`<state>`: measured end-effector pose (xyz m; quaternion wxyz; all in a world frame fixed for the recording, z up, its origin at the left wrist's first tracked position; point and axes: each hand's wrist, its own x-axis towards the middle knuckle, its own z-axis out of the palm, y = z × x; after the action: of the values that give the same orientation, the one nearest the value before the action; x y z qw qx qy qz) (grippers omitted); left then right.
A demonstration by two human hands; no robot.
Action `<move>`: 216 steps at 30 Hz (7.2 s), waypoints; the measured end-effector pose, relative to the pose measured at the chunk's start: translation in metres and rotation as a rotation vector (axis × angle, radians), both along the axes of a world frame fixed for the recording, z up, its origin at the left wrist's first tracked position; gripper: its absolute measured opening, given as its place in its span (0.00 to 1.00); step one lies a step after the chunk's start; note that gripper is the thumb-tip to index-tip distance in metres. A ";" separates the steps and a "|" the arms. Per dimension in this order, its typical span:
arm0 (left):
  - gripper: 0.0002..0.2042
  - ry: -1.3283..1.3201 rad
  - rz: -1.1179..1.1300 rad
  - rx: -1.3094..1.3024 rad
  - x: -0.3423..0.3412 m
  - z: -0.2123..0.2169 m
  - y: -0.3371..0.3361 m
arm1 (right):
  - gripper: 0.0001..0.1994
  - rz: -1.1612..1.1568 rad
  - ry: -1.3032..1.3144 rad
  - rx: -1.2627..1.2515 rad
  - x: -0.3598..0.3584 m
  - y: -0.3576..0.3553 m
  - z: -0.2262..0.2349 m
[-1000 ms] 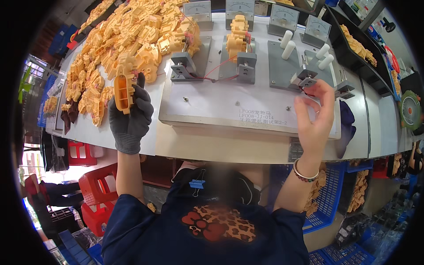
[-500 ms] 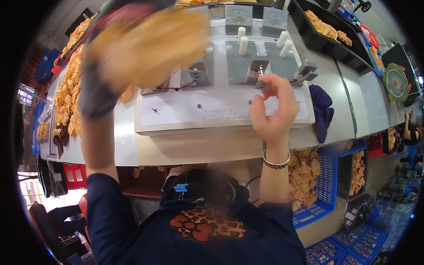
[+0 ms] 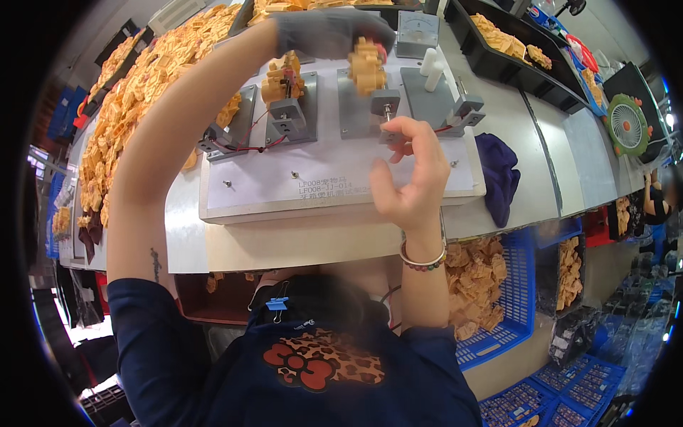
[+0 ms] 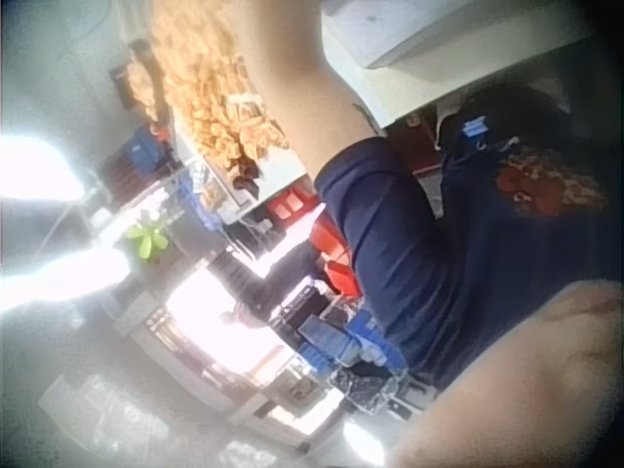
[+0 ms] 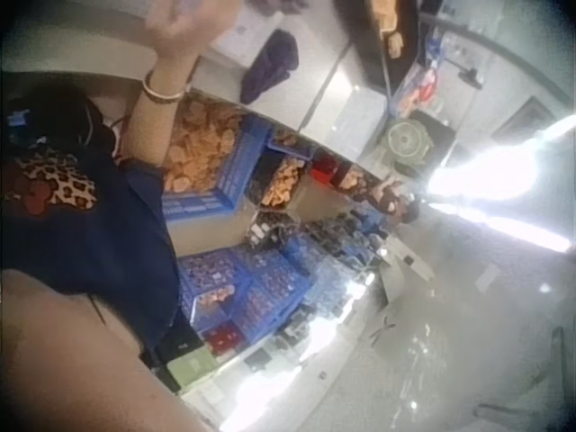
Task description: Testing and inspecting yellow plastic electronic components using a specialized test station with meters.
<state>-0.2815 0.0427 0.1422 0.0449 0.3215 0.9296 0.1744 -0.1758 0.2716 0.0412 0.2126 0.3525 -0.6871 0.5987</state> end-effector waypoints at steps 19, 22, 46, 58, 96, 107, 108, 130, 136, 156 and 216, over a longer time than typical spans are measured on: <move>0.16 0.576 0.898 0.543 0.268 -0.048 -0.128 | 0.31 0.094 -0.286 -0.100 0.003 -0.005 0.002; 0.29 0.497 1.110 -0.098 0.295 -0.119 -0.169 | 0.29 0.103 -0.316 -0.107 0.003 -0.007 0.004; 0.23 0.666 0.705 0.652 0.294 -0.055 -0.078 | 0.25 -0.601 0.085 0.099 -0.012 0.035 0.007; 0.12 0.671 0.200 -0.247 0.059 0.053 0.054 | 0.14 -0.035 -0.168 -0.243 -0.044 0.055 -0.002; 0.10 0.360 1.134 0.913 0.344 -0.083 -0.108 | 0.19 -0.219 -0.220 -0.254 -0.034 0.054 0.000; 0.07 0.655 0.968 0.247 0.270 -0.102 -0.018 | 0.05 0.034 0.181 0.407 0.051 -0.027 0.013; 0.07 0.653 0.953 0.257 0.268 -0.101 -0.017 | 0.07 0.018 0.207 0.429 0.053 -0.039 0.009; 0.06 0.584 1.000 0.268 0.269 -0.102 -0.013 | 0.06 -0.296 0.144 0.506 0.017 0.003 -0.004; 0.07 0.600 0.986 0.265 0.267 -0.105 -0.018 | 0.05 -0.226 0.214 0.527 0.014 -0.001 -0.004; 0.07 0.651 0.924 0.384 0.271 -0.107 -0.025 | 0.06 -0.495 -0.004 0.276 -0.055 0.106 -0.075; 0.12 0.639 0.910 0.279 0.415 -0.150 -0.024 | 0.33 0.973 -0.327 1.008 0.154 0.028 -0.110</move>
<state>0.1332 0.0191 -0.0080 -0.3607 -0.0712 0.9100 0.1915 -0.0214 0.3000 -0.0689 -0.3726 0.5798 -0.6680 0.2807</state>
